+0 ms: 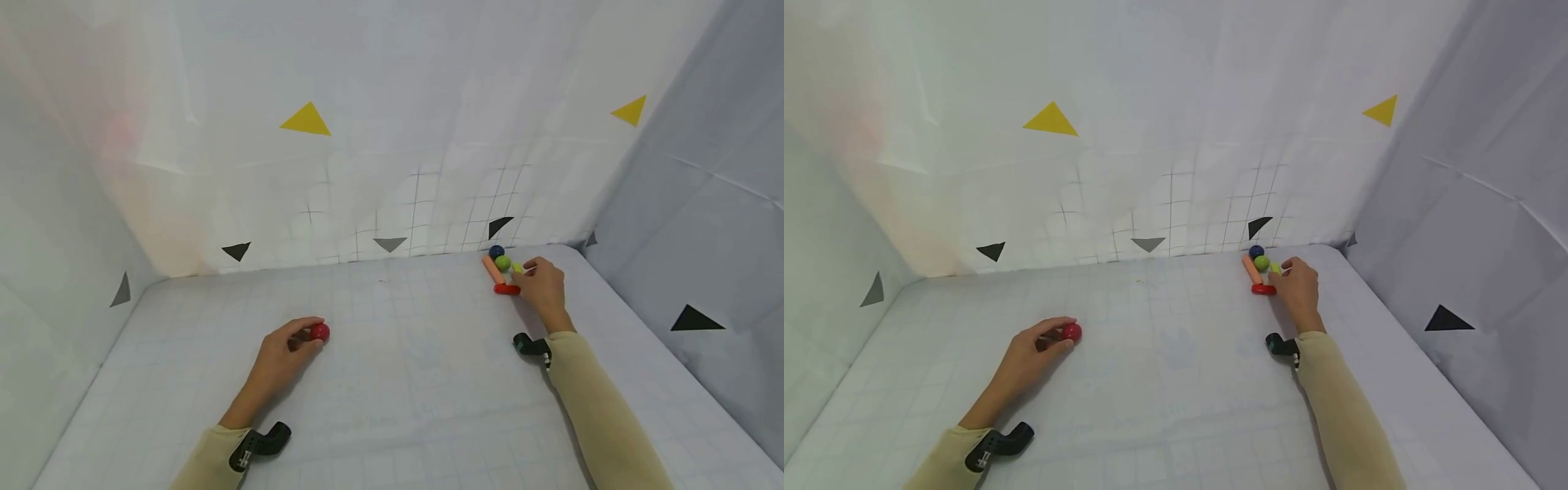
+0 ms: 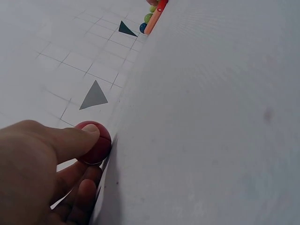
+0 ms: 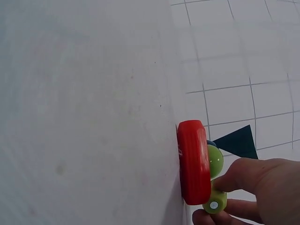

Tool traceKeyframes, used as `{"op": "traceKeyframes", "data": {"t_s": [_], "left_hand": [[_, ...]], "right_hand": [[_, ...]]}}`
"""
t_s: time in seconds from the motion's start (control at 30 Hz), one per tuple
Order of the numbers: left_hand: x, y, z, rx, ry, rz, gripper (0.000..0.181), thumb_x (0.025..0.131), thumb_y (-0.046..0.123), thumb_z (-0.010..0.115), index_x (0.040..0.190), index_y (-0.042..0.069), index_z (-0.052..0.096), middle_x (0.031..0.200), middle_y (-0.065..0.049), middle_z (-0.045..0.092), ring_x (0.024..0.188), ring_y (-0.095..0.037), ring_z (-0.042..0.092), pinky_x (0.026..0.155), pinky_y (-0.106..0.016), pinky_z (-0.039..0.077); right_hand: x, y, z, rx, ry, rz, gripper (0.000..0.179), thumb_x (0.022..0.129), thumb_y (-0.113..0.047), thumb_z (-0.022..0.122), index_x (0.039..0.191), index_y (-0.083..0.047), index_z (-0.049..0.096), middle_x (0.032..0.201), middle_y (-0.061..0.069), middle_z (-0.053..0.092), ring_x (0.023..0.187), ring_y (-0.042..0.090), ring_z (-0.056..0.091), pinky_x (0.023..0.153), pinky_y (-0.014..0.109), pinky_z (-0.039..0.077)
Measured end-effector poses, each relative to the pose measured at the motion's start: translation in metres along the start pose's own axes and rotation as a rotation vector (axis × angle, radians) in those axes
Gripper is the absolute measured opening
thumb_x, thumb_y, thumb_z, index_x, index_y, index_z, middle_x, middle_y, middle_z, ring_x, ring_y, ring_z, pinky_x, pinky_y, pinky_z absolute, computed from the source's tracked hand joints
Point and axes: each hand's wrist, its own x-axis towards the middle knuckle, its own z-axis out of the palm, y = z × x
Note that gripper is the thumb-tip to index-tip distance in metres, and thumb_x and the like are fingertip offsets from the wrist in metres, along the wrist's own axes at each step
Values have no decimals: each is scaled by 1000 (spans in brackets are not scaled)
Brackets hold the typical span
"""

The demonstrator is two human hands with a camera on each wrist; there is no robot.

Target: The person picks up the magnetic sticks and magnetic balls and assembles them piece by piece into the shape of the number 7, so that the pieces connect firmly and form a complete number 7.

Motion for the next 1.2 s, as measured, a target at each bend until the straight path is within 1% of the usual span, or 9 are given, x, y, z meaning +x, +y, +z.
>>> {"op": "traceKeyframes", "data": {"t_s": [0.07,0.17,0.23,0.37,0.67,0.93,1.2], "left_hand": [[1,0,0,-2,-1,4,39,95,11,78,133,18,71,112,-3,72,99,-20,65,85,-40,54],[1,0,0,-7,-3,-4,39,95,12,78,133,19,71,112,-3,72,100,-19,64,86,-41,53],[1,0,0,-9,-4,-12,39,95,12,78,133,19,71,112,-3,72,99,-19,64,86,-41,53],[0,0,0,-3,-5,-7,40,94,11,79,133,18,71,113,-3,72,100,-19,64,86,-41,53],[0,0,0,7,-5,-6,40,94,12,79,133,19,71,112,-3,72,98,-20,65,85,-40,54],[0,1,-1,13,3,-19,41,93,11,80,132,20,71,112,-4,72,94,-21,65,83,-39,54],[0,2,-2,13,6,-5,40,94,12,80,132,19,71,110,-3,72,95,-19,64,83,-38,54]], "right_hand": [[1,0,-1,0,12,-9,42,99,-22,67,127,8,59,116,25,60,98,37,57,78,43,54],[1,1,-1,0,26,-21,41,99,-21,66,126,9,61,115,25,60,100,38,56,81,45,53],[2,1,-1,4,31,-29,41,99,-22,65,126,9,62,114,25,60,100,38,55,81,45,52],[1,0,-1,20,50,-41,41,98,-22,66,126,9,64,114,25,61,98,37,57,80,45,53],[-3,-11,-4,51,91,-86,39,97,-20,66,126,7,66,115,24,64,99,37,59,79,45,54],[-7,-22,-5,63,88,-97,38,98,-20,66,126,5,67,116,23,65,103,37,59,85,48,54],[-10,-30,-5,70,78,-183,34,99,-19,65,123,4,70,110,22,68,100,36,59,78,44,52]]}}
